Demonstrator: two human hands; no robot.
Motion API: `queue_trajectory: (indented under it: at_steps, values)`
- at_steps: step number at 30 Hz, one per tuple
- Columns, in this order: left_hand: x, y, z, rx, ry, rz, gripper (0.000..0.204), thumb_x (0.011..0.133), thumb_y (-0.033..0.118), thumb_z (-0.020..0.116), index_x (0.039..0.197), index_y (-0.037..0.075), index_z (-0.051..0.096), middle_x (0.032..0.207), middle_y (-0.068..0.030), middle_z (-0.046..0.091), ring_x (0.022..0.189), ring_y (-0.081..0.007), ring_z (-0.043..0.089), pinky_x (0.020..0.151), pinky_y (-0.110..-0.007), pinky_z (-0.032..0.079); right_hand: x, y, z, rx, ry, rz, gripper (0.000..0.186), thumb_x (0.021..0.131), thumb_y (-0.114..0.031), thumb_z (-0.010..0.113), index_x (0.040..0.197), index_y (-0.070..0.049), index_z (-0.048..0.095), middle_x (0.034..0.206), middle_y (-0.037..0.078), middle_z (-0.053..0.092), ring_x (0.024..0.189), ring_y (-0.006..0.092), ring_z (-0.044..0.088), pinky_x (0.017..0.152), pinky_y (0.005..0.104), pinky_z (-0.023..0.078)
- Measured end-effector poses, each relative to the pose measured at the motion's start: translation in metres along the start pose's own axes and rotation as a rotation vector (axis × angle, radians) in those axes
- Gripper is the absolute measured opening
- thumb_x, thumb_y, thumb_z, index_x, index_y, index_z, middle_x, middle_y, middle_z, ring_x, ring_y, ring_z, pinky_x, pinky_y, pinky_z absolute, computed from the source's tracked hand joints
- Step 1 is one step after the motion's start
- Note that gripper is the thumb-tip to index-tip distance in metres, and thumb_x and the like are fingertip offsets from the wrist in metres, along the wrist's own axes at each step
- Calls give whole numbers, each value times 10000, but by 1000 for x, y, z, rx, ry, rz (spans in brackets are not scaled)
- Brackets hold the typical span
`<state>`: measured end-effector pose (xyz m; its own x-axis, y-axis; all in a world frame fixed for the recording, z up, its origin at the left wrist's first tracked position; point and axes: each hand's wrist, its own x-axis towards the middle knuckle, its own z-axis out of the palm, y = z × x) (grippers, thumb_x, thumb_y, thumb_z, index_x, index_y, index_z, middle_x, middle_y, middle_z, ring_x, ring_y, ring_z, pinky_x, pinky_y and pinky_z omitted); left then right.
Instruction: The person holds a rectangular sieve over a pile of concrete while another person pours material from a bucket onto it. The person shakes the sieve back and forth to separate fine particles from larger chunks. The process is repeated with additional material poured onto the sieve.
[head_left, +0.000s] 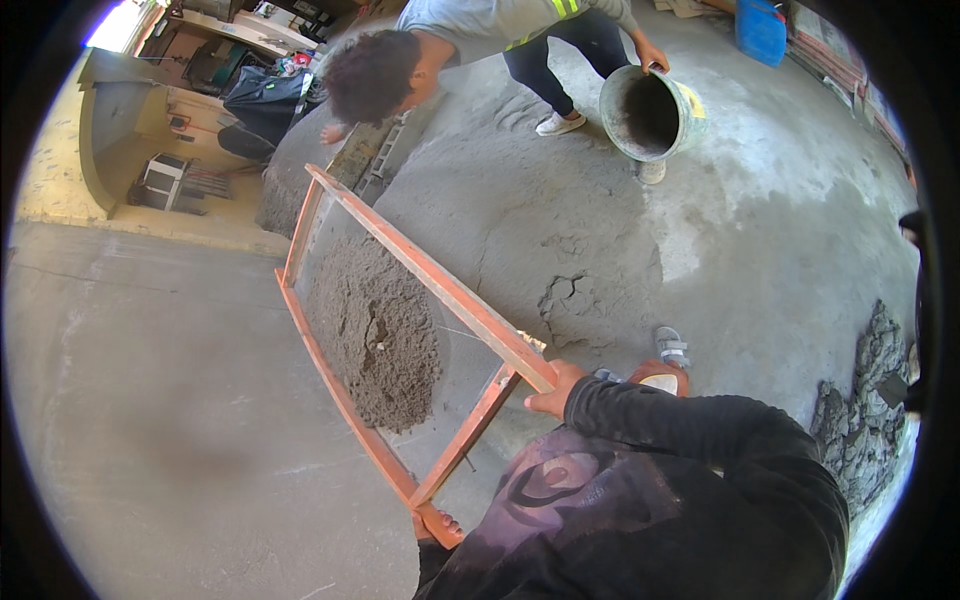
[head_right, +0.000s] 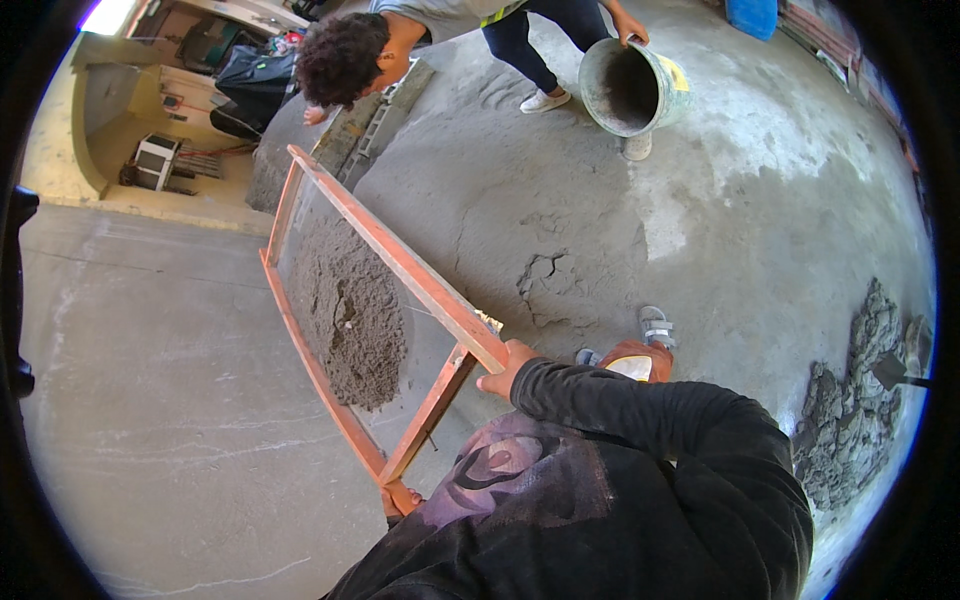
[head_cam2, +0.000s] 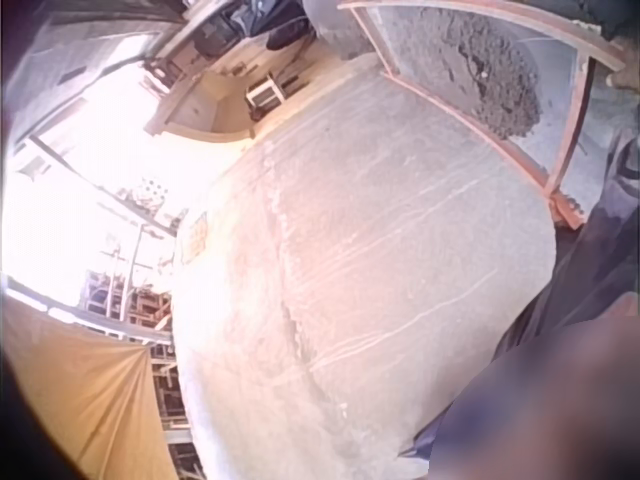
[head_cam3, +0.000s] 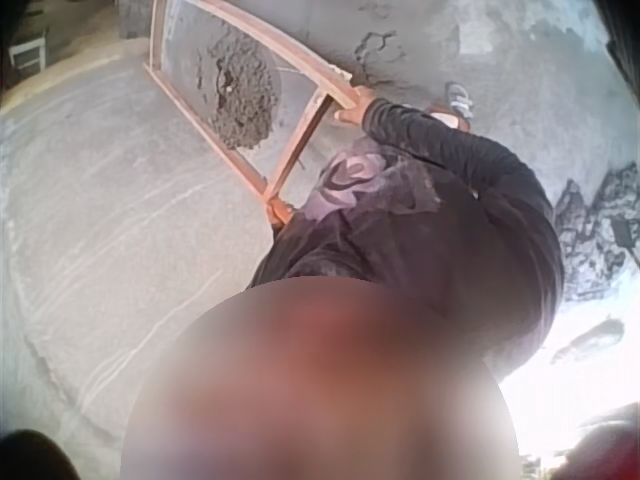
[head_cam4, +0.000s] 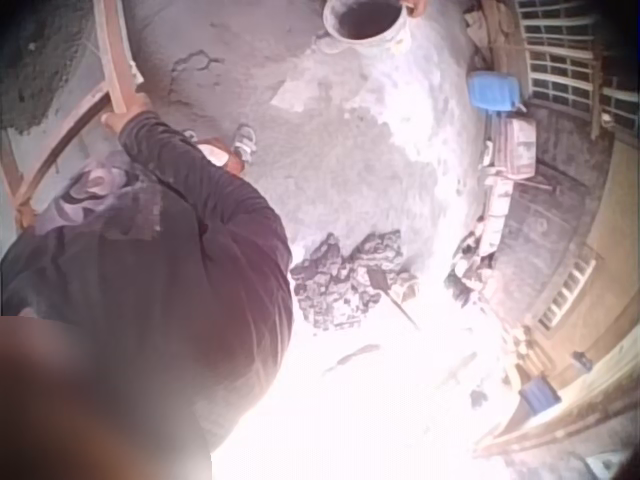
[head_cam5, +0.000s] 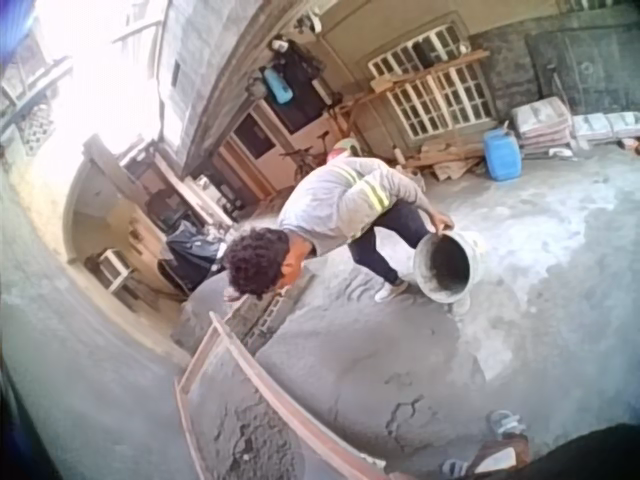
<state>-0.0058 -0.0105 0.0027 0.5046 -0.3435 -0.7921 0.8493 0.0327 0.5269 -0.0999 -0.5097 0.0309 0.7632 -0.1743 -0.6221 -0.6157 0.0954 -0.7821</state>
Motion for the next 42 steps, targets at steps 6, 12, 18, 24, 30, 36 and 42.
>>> queue_trajectory:
  at_steps: [6,12,18,24,30,36,42]
  values:
    - [1,3,-6,-26,6,-5,708,611,732,518,788,49,571,658,-86,531,581,-253,491,539,-390,395,-4,3,6,16,24,-4,762,647,-395,675,1179,71,390,1113,251,496,1036,323,502,881,347,386]
    - [1,3,-7,-53,-49,43,710,623,737,497,788,50,572,652,-84,529,573,-254,491,533,-397,401,-5,7,10,14,22,-15,770,644,-405,672,1180,71,393,1114,249,497,1033,323,504,877,347,386]
    - [1,7,-7,-27,-60,62,726,620,749,486,792,49,573,642,-82,521,569,-253,488,538,-400,408,-10,6,13,14,55,-24,764,638,-406,676,1169,70,404,1100,249,505,1017,323,513,870,347,391]
    - [0,8,-4,-31,-28,85,731,628,751,475,804,48,576,640,-81,518,566,-254,487,541,-405,412,-12,6,15,28,67,-22,744,630,-413,679,1137,70,428,1074,249,518,998,323,523,855,353,400]
    - [-1,9,-1,116,49,87,734,625,750,481,788,39,557,635,-91,512,569,-265,485,543,-406,409,-7,9,16,13,91,-37,728,627,-415,681,1114,70,443,1051,248,527,977,322,531,837,350,406]
    - [-4,9,8,49,74,34,737,593,753,511,783,42,553,644,-101,505,575,-265,469,546,-400,399,-1,15,14,27,81,-48,732,622,-419,684,1123,62,454,1007,227,546,925,315,544,809,350,413]
    - [-4,3,17,27,61,119,713,630,750,466,780,59,554,644,-104,499,571,-263,451,547,-393,384,2,16,14,65,142,-78,657,638,-427,689,1068,39,516,923,191,585,872,286,568,781,338,428]
